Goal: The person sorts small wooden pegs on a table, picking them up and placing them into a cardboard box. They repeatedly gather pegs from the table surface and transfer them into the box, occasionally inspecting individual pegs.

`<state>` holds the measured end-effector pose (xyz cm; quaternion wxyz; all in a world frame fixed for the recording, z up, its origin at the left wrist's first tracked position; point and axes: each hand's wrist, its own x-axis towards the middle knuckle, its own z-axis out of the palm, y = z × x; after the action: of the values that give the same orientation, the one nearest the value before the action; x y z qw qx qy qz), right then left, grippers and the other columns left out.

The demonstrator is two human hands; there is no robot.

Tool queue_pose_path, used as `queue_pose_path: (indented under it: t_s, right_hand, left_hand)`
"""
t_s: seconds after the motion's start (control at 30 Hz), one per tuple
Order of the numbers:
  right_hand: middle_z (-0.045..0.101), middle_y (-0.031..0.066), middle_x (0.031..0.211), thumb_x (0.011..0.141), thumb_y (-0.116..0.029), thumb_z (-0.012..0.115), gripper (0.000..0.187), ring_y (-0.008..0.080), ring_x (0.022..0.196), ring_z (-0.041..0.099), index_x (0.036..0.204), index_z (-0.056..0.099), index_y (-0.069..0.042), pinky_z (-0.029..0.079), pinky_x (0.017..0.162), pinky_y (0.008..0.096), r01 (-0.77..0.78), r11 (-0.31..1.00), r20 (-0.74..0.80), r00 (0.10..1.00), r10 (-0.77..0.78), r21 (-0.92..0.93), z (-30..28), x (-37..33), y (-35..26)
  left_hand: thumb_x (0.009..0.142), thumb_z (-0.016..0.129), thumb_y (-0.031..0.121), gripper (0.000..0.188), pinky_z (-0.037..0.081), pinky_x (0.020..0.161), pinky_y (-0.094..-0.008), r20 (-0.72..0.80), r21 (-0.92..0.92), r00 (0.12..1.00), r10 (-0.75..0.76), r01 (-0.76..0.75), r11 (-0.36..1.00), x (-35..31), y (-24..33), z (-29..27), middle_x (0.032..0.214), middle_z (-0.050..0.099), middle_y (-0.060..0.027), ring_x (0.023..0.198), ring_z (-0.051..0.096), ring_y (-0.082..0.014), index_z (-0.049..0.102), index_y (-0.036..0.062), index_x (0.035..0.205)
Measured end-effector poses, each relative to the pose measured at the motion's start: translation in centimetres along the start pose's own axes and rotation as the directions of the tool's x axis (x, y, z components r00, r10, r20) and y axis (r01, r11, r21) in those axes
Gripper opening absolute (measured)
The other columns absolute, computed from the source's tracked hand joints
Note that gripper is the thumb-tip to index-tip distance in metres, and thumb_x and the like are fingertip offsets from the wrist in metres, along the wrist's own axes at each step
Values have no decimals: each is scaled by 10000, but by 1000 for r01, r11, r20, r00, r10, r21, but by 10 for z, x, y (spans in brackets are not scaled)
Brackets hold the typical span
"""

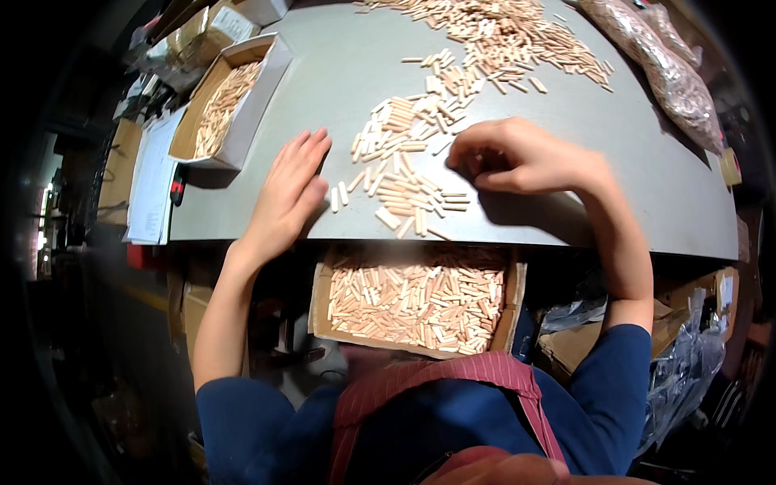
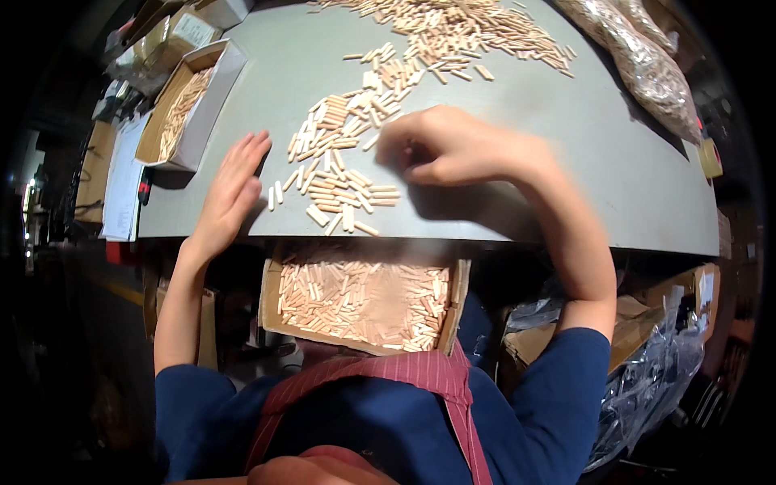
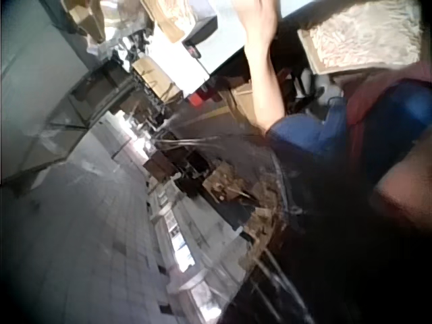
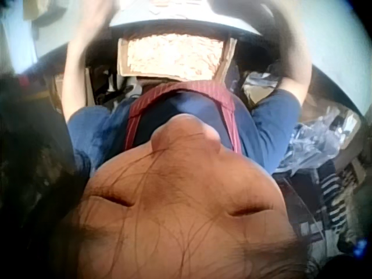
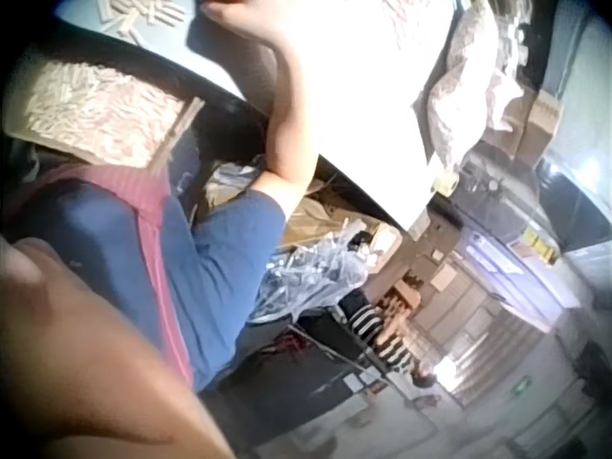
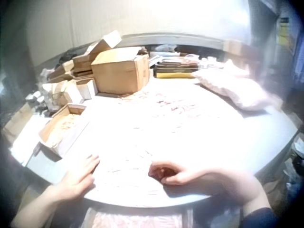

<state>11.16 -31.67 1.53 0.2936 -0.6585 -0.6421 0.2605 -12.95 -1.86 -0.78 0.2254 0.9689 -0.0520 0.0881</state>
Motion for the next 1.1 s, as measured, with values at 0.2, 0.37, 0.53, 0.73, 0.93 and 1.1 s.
queue_pose_path:
  t_s: [0.2, 0.37, 0.53, 0.73, 0.93, 1.1]
  right_hand:
    - [722, 162, 996, 838, -61, 706, 362, 292, 892, 699, 1193, 653, -16, 555, 823, 404, 43, 998, 130, 990, -49, 46, 17, 8, -18]
    - [715, 127, 871, 816, -61, 703, 315, 273, 806, 688, 1125, 662, -17, 535, 743, 397, 48, 994, 91, 994, -57, 95, 18, 1, -11]
    - [726, 147, 951, 866, -121, 697, 317, 273, 885, 704, 1158, 670, -2, 553, 807, 395, 53, 996, 129, 990, -62, 74, 18, 7, -12]
    - [747, 147, 923, 907, -226, 739, 265, 306, 863, 722, 1062, 703, -15, 554, 779, 409, 113, 993, 38, 993, -113, -13, 24, 14, -4]
    - [767, 154, 917, 872, -232, 769, 240, 327, 887, 731, 981, 761, -19, 552, 783, 417, 77, 995, 4, 997, -77, -56, 29, 16, 7]
    - [771, 160, 910, 800, -251, 784, 287, 334, 880, 737, 974, 777, -23, 562, 776, 437, 42, 990, -6, 999, -43, -135, 39, 33, 5]
  left_hand:
    - [1072, 459, 571, 808, 140, 1292, -519, 50, 187, 999, 9, -18, 982, -12, 6, 6, 1708, 285, -204, 1587, 236, -405, 319, -1, 1627]
    - [1061, 457, 608, 819, 166, 1288, -509, 27, 182, 1000, 13, -17, 983, -7, 8, 8, 1697, 316, -193, 1580, 257, -395, 354, 17, 1620]
    - [1054, 507, 520, 751, 186, 1285, -507, -4, 141, 1000, 7, -7, 990, -10, 9, 5, 1682, 356, -180, 1572, 280, -397, 394, 19, 1602]
    - [1019, 548, 427, 737, 205, 1274, -510, -16, 175, 1000, -2, 5, 985, -11, 13, 8, 1665, 362, -235, 1556, 300, -432, 399, -22, 1583]
    - [1033, 518, 445, 748, 181, 1276, -529, 7, 241, 1000, -10, 8, 970, -7, 10, 19, 1676, 336, -243, 1564, 272, -446, 374, -25, 1598]
    - [1066, 427, 609, 835, 186, 1271, -511, 0, 288, 1000, -11, 11, 957, -18, 12, 12, 1689, 325, -220, 1570, 278, -411, 346, -10, 1621]
